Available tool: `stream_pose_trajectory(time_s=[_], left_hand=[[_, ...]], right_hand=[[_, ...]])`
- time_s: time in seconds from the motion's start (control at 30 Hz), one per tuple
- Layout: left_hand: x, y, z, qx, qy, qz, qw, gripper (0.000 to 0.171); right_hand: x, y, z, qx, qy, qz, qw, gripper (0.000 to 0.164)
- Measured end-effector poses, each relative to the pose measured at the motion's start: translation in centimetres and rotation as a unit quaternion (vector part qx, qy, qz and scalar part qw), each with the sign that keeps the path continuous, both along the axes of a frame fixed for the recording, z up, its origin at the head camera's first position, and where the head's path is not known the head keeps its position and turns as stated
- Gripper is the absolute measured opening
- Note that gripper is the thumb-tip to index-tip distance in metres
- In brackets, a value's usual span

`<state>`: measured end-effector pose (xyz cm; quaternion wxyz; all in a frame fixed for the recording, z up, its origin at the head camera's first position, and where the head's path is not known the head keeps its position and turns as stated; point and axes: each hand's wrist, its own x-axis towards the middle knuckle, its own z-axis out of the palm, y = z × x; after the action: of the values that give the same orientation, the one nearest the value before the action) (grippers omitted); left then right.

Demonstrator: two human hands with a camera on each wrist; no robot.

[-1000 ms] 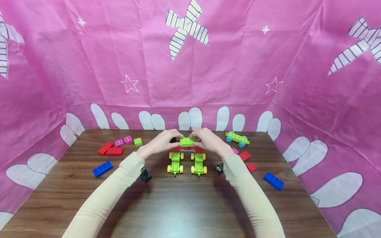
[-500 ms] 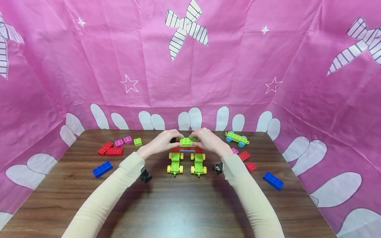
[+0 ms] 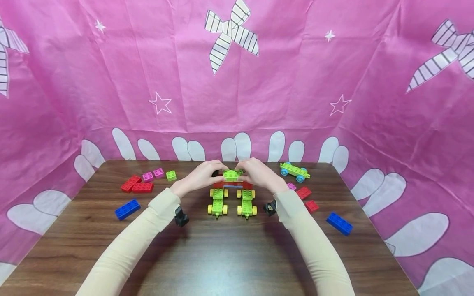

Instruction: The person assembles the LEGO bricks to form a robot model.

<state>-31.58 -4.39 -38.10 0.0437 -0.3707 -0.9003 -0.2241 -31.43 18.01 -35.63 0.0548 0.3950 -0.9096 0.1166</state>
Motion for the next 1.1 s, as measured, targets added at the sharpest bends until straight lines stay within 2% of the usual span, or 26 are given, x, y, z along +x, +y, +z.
stream_pose_trajectory(time_s=[0.33,0.67,1.1], left_hand=[[-0.03,0.16,-0.12,-0.001,-0.001,-0.003,1.0000,0.031],[0.43,0.35,0.34,-0.032,0.031,0.007,0.9990,0.029],[0.41,0.39,0.12,-0.012,0.022,0.004,0.9997,0.030]], right_hand=[[0.06,0.01,-0.05,-0.002,-0.008,-0.001,1.000,0.026],[0.05,0.23,-0.63,-0.016,0.003,0.000,1.000,0.024],[0.15,0.22,-0.59,-0.011,0.001,-0.004,1.000,0.025]])
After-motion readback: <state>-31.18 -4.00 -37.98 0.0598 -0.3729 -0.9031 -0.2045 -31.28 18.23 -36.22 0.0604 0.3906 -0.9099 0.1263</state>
